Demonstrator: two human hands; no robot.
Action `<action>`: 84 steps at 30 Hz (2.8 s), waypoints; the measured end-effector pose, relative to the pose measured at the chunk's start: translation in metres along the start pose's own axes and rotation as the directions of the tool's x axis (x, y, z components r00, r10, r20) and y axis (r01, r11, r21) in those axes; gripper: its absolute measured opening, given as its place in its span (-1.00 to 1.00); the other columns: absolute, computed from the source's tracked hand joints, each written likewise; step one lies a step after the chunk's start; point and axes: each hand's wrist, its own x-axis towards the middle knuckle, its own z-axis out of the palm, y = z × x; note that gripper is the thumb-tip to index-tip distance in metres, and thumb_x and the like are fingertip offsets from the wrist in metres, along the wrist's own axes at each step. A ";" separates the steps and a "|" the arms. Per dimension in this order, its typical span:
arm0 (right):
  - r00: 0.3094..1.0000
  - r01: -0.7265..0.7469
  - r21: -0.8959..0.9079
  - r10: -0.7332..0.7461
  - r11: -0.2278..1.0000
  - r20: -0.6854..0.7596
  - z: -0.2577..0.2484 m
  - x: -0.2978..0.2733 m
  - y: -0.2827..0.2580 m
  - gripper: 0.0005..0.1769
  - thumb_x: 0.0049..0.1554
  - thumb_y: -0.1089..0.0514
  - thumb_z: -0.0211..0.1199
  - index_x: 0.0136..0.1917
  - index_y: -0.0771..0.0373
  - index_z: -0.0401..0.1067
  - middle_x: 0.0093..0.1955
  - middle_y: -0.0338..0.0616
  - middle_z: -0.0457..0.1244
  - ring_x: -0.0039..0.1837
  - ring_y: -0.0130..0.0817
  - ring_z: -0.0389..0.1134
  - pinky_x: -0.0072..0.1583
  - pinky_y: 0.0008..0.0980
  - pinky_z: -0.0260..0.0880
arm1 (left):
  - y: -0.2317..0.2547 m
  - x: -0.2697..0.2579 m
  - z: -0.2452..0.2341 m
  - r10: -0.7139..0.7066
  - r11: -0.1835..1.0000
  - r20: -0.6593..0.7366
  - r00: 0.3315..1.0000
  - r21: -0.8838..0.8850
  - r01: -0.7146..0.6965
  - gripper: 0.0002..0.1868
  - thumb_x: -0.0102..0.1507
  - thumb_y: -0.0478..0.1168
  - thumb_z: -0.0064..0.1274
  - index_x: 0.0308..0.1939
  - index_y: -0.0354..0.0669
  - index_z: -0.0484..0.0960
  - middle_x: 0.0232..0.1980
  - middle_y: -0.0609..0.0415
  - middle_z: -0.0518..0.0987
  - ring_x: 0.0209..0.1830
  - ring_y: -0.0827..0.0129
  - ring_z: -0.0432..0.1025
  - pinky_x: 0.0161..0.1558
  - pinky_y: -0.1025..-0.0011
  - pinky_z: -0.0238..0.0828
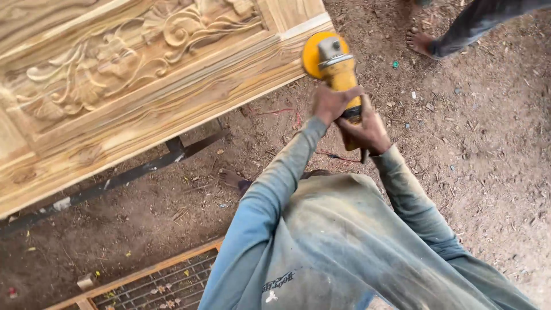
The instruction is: Sanding and polishing a decorative carved wooden door with an angle grinder.
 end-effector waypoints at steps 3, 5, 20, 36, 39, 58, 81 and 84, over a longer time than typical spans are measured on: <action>1.000 0.013 0.043 -0.013 0.999 -0.004 -0.015 0.007 0.007 -0.18 0.13 0.03 0.45 0.45 0.37 0.07 -0.03 -0.10 0.37 -0.07 -0.32 0.46 -0.06 -0.32 0.53 | -0.006 0.016 0.021 0.104 0.994 -0.013 0.994 -0.041 -0.105 -0.33 -0.10 0.36 0.24 -0.24 -0.13 0.83 -0.28 -0.01 0.79 -0.41 0.34 0.69 -0.34 0.36 0.66; 0.999 0.039 0.043 -0.039 0.998 0.008 0.005 0.010 0.018 -0.18 0.14 0.04 0.45 0.46 0.37 0.06 -0.01 -0.10 0.37 -0.04 -0.33 0.47 -0.03 -0.32 0.55 | -0.005 0.009 0.009 0.089 0.995 -0.023 0.996 -0.048 -0.090 -0.37 -0.08 0.31 0.25 -0.23 -0.13 0.81 -0.28 0.02 0.78 -0.42 0.34 0.68 -0.35 0.33 0.66; 0.972 0.146 0.100 -0.162 0.984 0.171 0.108 -0.038 -0.063 -0.02 -0.04 0.00 0.44 0.50 0.28 0.04 -0.08 0.24 0.40 -0.02 0.14 0.50 0.03 -0.06 0.53 | -0.073 -0.102 -0.117 0.007 0.922 -0.246 0.969 -0.374 -0.101 -0.70 0.14 -0.15 0.36 -0.19 -0.29 0.71 -0.20 0.12 0.70 -0.29 0.46 0.59 -0.19 0.43 0.56; 0.997 -0.068 0.138 0.073 0.988 -0.029 0.061 -0.045 -0.030 -0.11 0.09 0.04 0.45 0.46 0.40 0.02 -0.08 0.05 0.40 -0.06 -0.19 0.50 -0.04 -0.21 0.52 | -0.015 -0.067 -0.049 0.050 0.999 -0.003 0.999 0.014 -0.050 -0.52 -0.02 0.17 0.30 -0.32 -0.18 0.82 -0.37 0.05 0.77 -0.44 0.38 0.69 -0.35 0.36 0.62; 0.997 -0.080 0.093 0.079 0.992 0.015 0.112 -0.060 -0.044 -0.06 0.04 0.01 0.46 0.47 0.40 0.02 -0.07 0.08 0.40 -0.05 -0.17 0.51 -0.02 -0.20 0.54 | -0.039 -0.098 -0.098 -0.038 0.999 -0.032 0.999 -0.025 0.037 -0.53 -0.03 0.13 0.32 -0.29 -0.20 0.81 -0.33 0.06 0.77 -0.43 0.39 0.68 -0.36 0.37 0.64; 0.880 0.245 0.048 -0.243 0.968 0.409 0.455 -0.126 -0.222 0.06 0.01 -0.07 0.41 0.56 0.27 -0.09 -0.06 0.33 0.38 0.01 0.28 0.45 0.03 0.06 0.48 | -0.250 -0.281 -0.441 -0.085 0.863 -0.472 0.877 -0.476 -0.172 -0.75 0.13 -0.15 0.32 -0.24 -0.27 0.76 -0.24 0.13 0.72 -0.33 0.44 0.60 -0.24 0.43 0.54; 0.997 0.070 -0.019 -0.070 0.997 0.019 0.206 -0.053 -0.074 -0.16 0.10 0.07 0.48 0.43 0.38 0.07 0.07 0.01 0.37 0.03 -0.28 0.48 0.05 -0.30 0.57 | -0.110 -0.093 -0.181 0.109 0.990 -0.035 0.993 -0.091 -0.112 -0.39 -0.04 0.27 0.21 -0.19 -0.15 0.77 -0.32 0.04 0.75 -0.52 0.39 0.64 -0.45 0.38 0.65; 0.993 0.083 -0.087 -0.075 0.993 0.087 0.241 -0.046 -0.091 -0.16 0.10 0.03 0.49 0.41 0.37 0.07 0.05 0.04 0.39 0.02 -0.26 0.49 0.02 -0.28 0.57 | -0.136 -0.102 -0.220 0.037 0.992 -0.077 0.996 -0.114 -0.046 -0.39 -0.02 0.28 0.22 -0.20 -0.18 0.74 -0.31 0.01 0.75 -0.51 0.37 0.65 -0.44 0.37 0.63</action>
